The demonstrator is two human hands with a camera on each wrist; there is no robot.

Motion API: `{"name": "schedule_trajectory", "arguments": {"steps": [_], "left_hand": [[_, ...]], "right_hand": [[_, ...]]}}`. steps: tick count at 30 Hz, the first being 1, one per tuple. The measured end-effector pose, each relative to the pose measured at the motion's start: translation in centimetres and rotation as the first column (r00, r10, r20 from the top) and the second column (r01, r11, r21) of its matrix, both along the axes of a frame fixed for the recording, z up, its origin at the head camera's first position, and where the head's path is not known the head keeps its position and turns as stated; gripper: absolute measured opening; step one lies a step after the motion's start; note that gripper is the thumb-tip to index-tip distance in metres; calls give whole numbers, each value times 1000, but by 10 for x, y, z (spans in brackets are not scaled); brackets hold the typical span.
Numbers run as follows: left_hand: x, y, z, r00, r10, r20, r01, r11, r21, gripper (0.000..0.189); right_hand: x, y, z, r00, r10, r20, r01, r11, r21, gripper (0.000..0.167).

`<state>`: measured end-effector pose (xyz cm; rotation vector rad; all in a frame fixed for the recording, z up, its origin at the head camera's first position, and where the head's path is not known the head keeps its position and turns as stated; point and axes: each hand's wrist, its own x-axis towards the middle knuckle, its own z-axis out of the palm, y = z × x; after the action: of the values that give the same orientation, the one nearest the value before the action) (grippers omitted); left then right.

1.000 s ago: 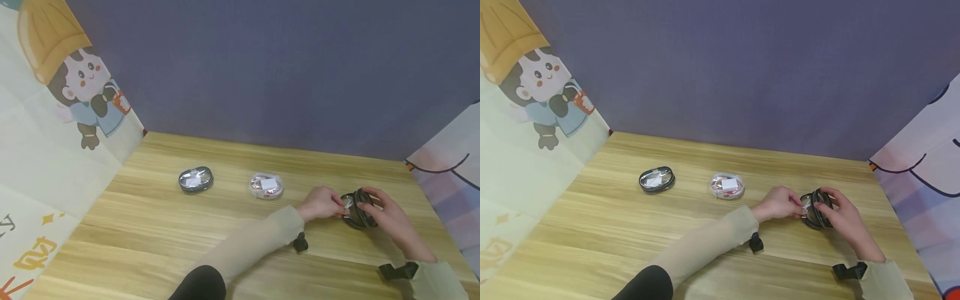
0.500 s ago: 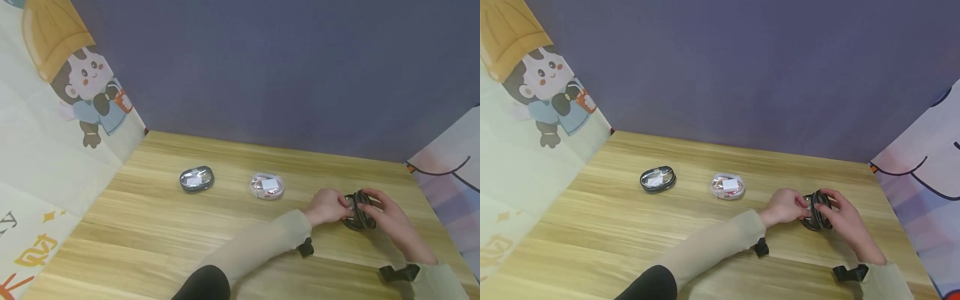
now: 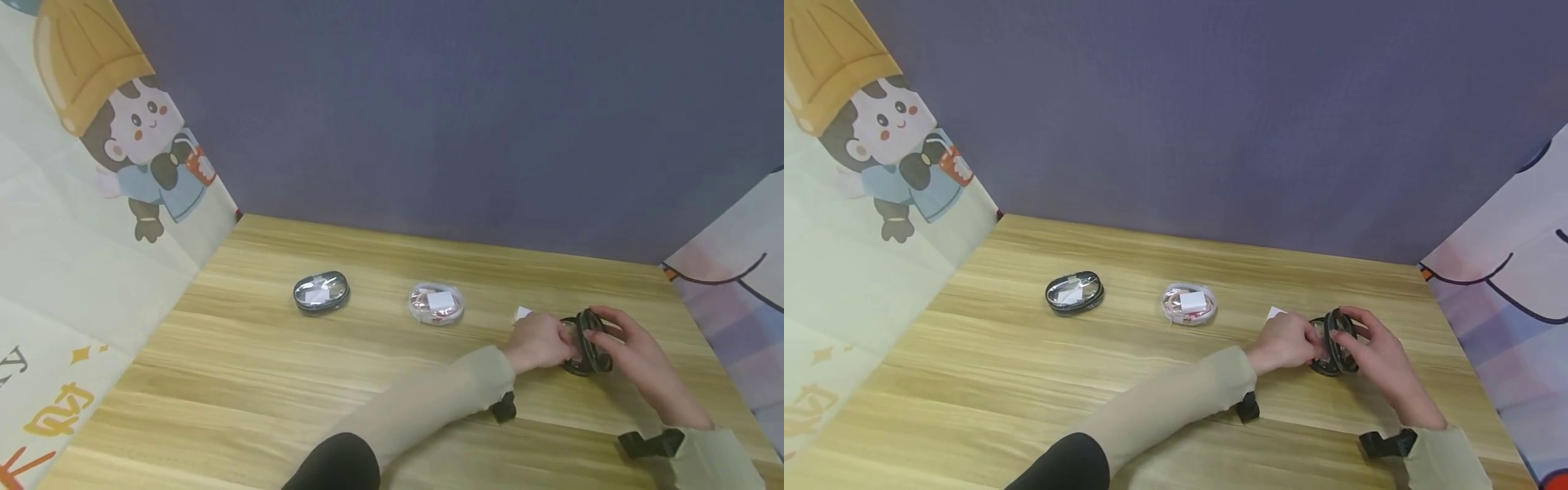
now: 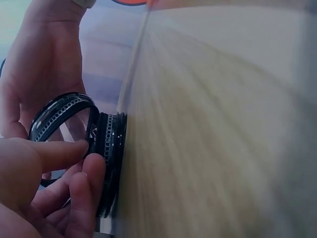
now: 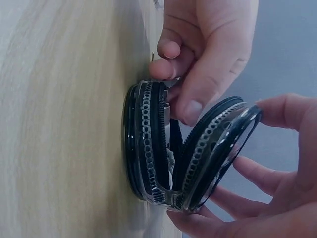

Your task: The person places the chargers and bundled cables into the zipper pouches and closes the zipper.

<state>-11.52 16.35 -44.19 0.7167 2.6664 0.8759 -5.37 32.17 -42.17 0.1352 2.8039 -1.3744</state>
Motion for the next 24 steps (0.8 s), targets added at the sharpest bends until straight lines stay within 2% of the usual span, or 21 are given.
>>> {"name": "schedule_trajectory", "arguments": {"steps": [7, 9, 12, 16, 19, 24], "left_hand": [[-3, -3, -1, 993, -89, -72, 84, 994, -64, 43], [-5, -5, -1, 991, -109, -83, 104, 993, -59, 42], [-7, -10, 2, 989, -132, -66, 130, 991, -39, 31], [-14, -19, 10, 989, -140, -39, 140, 990, 0, 16], [-20, -26, 15, 991, -130, -37, 131, 991, 26, 12], [-30, -34, 20, 991, -113, -74, 116, 992, 41, 10]], "right_hand": [[-2, 0, -2, 1000, 7, 21, -7, 1000, 20, 67], [-2, 0, -2, 1000, 6, 20, -6, 1000, 21, 67], [-1, 0, -2, 1000, 5, 16, -5, 1000, 13, 67], [0, 0, -2, 1000, 0, -7, 0, 1000, 14, 66], [1, 0, -2, 1000, -1, -17, 1, 1000, 26, 65], [3, -2, -2, 1000, 7, 7, -8, 995, 100, 68]]}}
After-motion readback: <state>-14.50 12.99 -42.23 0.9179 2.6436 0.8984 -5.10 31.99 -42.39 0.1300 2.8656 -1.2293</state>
